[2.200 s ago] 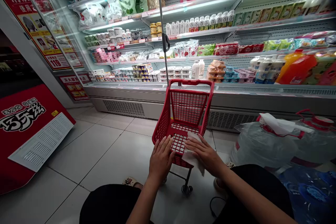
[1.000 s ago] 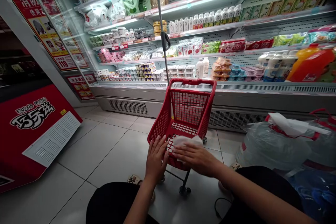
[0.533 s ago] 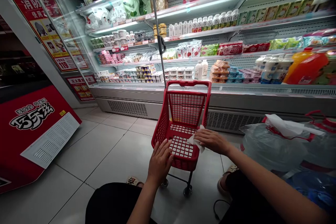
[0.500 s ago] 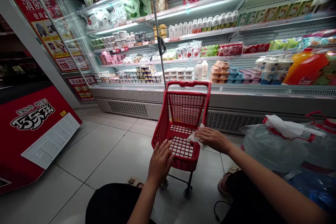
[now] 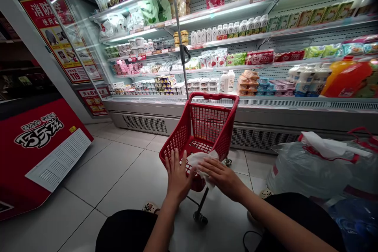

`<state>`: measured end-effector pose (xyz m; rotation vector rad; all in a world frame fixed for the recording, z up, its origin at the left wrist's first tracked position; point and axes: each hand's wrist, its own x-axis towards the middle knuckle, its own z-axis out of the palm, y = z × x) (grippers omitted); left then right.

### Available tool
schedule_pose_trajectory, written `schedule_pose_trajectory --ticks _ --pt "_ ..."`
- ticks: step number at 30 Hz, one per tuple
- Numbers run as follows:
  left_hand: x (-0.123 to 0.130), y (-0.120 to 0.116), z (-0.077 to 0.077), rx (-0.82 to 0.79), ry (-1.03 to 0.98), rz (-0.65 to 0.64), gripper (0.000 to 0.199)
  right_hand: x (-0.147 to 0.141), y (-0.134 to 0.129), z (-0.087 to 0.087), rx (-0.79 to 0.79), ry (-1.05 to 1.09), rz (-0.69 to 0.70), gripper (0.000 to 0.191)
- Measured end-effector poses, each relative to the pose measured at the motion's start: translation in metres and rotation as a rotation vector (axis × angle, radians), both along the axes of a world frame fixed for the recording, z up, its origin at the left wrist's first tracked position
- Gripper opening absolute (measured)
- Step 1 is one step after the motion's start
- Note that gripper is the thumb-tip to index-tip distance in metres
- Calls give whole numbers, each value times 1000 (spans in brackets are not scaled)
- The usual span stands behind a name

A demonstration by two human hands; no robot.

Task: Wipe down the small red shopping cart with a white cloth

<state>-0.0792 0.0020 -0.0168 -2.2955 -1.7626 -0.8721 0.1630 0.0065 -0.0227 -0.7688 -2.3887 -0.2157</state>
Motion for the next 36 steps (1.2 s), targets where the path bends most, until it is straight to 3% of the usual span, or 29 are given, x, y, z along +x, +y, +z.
schedule_pose_trajectory --ticks 2,5,11,15,19,21,24,30,33,36 --pt "9 -6 -2 27 48 -79 69 -7 5 4 39 -38 66 58" --pt "10 -12 -6 49 77 -112 73 4 33 11 80 -89 110 57" --pt "-5 -1 -11 89 162 -160 52 49 95 25 76 -59 -115 49" --pt "-5 3 -9 79 149 -193 50 32 79 20 31 1 -173 46" --pt "-6 0 -5 31 148 -233 51 3 42 9 12 13 -55 50" --pt "-7 -2 -4 25 147 -239 51 1 36 8 21 -23 11 52" --pt "-9 -4 -7 32 151 -248 51 20 52 13 59 -81 36 52" --pt "-11 -6 -12 74 151 -265 52 66 98 26 53 -60 -147 45" --pt "-19 -10 -6 81 173 -273 54 60 94 22 37 6 -202 43" --pt "-28 -18 4 90 209 -206 57 38 77 14 47 103 -258 42"
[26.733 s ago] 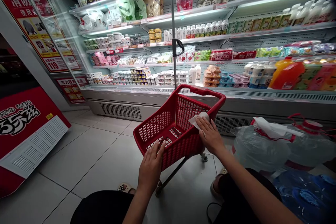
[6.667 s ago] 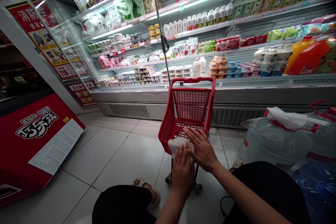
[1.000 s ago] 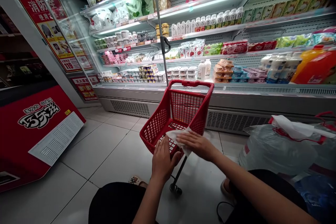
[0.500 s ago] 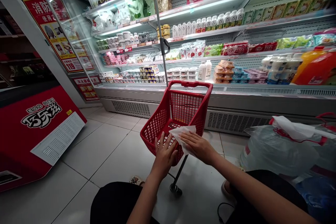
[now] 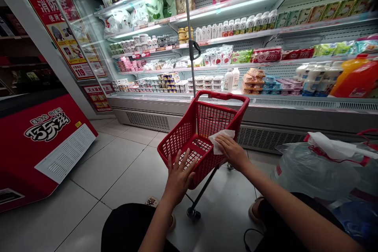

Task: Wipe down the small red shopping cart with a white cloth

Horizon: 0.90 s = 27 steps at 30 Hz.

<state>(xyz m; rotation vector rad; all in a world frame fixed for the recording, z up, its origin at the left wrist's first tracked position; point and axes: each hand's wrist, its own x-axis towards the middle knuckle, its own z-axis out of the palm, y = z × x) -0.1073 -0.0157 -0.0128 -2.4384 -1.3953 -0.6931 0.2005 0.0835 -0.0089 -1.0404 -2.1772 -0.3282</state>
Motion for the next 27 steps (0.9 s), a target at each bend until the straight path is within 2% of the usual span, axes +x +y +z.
schedule_pose_trajectory --ticks 5,9,11,13,18,21,24,27 --pt "8 -6 8 72 -48 188 69 -60 -40 -11 68 31 0 46" --pt "18 -2 6 78 -95 218 85 -94 -68 -12 76 -36 81 58" --pt "14 0 5 62 -113 214 88 -92 -72 -10 81 -81 107 61" --pt "7 -1 3 40 -117 209 88 -75 -69 -7 91 -103 89 62" --pt "-3 -2 3 20 -121 216 85 -2 -49 7 134 -45 -102 60" --pt "1 -1 4 12 -132 204 86 19 -45 13 150 -4 -173 59" --pt "10 1 5 1 -121 197 89 -2 -52 7 165 36 -191 58" --pt "16 3 5 -3 -99 184 95 -53 -71 -5 141 41 -88 57"
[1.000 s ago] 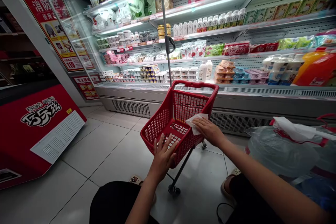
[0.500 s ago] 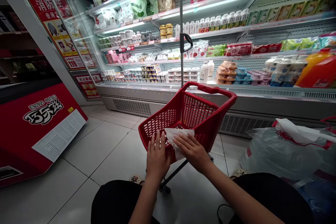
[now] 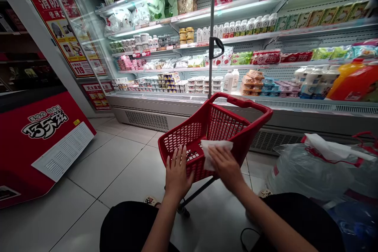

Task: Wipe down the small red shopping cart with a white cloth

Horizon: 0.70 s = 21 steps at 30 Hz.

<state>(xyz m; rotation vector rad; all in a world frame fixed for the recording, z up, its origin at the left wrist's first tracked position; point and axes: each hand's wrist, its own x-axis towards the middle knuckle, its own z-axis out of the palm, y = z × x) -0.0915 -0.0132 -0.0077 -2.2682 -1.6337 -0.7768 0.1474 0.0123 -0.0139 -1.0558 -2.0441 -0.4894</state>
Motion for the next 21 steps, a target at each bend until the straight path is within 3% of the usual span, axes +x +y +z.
schedule_pose_trajectory --ticks 3,5,7,9,13,15,18,21 --pt "0 2 -1 12 -2 -15 96 -42 -18 -7 -55 -18 108 58" --pt "-3 2 -1 21 -19 -18 95 -46 -19 -7 -70 -67 153 58" --pt "-7 2 0 16 -34 -22 92 -26 -10 -4 -64 -140 186 58" --pt "-10 3 1 -8 -38 -31 87 16 9 4 -49 -190 172 58" --pt "-13 3 4 -53 -41 -31 85 120 51 30 -11 -171 -56 53" --pt "-12 4 5 -70 -35 -27 86 155 61 41 43 -138 -183 50" --pt "-10 5 6 -87 -22 -20 86 159 57 44 94 -90 -296 49" --pt "-10 6 7 -76 -13 -21 85 123 36 32 83 -110 -257 51"
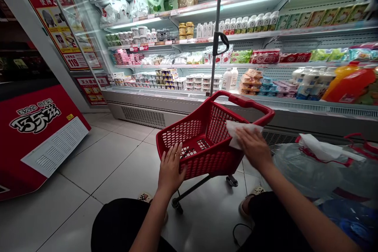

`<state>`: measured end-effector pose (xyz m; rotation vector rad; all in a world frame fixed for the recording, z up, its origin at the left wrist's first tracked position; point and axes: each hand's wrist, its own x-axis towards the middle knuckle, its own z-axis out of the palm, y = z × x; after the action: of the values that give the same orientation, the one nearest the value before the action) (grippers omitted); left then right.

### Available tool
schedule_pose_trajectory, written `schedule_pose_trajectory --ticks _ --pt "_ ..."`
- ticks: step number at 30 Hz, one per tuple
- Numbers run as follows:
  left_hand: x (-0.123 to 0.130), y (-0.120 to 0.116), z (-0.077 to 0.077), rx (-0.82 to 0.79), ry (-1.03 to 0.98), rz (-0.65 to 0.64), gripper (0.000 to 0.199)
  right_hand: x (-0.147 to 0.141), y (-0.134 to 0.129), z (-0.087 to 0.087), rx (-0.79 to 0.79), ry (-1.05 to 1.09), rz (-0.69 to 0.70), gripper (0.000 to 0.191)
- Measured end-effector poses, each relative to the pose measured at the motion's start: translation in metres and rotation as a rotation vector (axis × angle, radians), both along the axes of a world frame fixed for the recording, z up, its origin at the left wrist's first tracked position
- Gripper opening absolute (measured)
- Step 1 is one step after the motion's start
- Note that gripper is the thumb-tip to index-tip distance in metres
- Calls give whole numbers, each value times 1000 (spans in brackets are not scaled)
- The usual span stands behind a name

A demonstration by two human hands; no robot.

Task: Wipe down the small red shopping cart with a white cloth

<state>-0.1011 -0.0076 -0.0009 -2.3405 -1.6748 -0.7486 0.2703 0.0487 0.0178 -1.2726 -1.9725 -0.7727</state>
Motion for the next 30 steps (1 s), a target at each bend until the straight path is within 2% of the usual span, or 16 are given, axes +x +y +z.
schedule_pose_trajectory --ticks 2,4,7,10,12,15,18,21,23,25,28,30 --pt "-1 1 1 5 8 -7 85 -21 -13 -7 -48 -63 98 54" --pt "-4 2 1 1 19 -14 85 -24 -19 -6 -83 -128 170 55" --pt "-10 2 1 4 36 -13 85 6 -15 7 -69 -140 156 54" --pt "-11 1 1 39 72 17 80 41 -6 19 10 -38 34 51" --pt "-3 1 2 80 93 45 78 44 -6 18 37 8 -11 49" --pt "33 3 3 122 92 36 80 11 -13 5 -6 1 38 48" --pt "92 9 2 96 94 -93 82 -35 -25 -10 -48 -13 123 49" --pt "142 16 -3 95 75 -176 86 -52 -32 -14 -48 -66 185 48" --pt "155 18 -6 110 47 -157 85 -39 -31 -7 -50 -133 215 48" --pt "152 18 -7 118 44 -190 82 -12 -26 5 -53 -176 200 50" --pt "135 15 -4 116 42 -264 84 34 -17 24 -6 -129 69 54" --pt "127 9 -1 118 30 -269 85 52 -15 30 34 -66 -16 55"
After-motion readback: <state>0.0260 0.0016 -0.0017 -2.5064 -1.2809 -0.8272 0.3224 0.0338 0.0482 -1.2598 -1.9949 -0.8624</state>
